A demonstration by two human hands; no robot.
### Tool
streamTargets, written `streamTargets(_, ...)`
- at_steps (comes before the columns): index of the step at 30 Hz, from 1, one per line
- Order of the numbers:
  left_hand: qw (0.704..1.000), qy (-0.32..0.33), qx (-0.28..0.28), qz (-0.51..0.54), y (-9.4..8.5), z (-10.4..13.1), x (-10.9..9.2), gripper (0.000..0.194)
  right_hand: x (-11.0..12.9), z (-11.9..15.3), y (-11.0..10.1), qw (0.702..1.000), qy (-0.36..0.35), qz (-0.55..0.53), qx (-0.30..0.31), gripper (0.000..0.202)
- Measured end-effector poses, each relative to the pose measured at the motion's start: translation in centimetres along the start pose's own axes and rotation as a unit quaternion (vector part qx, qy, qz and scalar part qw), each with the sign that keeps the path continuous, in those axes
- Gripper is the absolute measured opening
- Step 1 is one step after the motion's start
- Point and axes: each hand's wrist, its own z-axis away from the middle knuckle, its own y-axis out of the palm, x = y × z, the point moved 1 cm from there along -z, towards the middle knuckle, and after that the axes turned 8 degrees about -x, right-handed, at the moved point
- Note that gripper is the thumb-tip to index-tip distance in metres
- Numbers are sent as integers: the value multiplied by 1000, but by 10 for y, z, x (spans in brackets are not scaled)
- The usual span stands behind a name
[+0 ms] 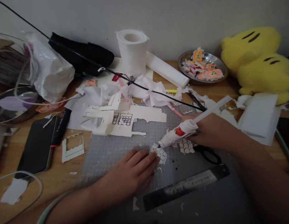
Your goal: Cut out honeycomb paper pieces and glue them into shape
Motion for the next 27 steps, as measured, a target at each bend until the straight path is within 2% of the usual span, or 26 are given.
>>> streamTargets(20, 1000, 2, -1, 4, -1, -1, 0, 30, 3, 0, -2, 999, 21, 37, 1, 11)
streamTargets(27, 1000, 3, 3, 5, 0, 0, 0, 30, 1, 0, -3, 1000, 13, 4, 1, 14)
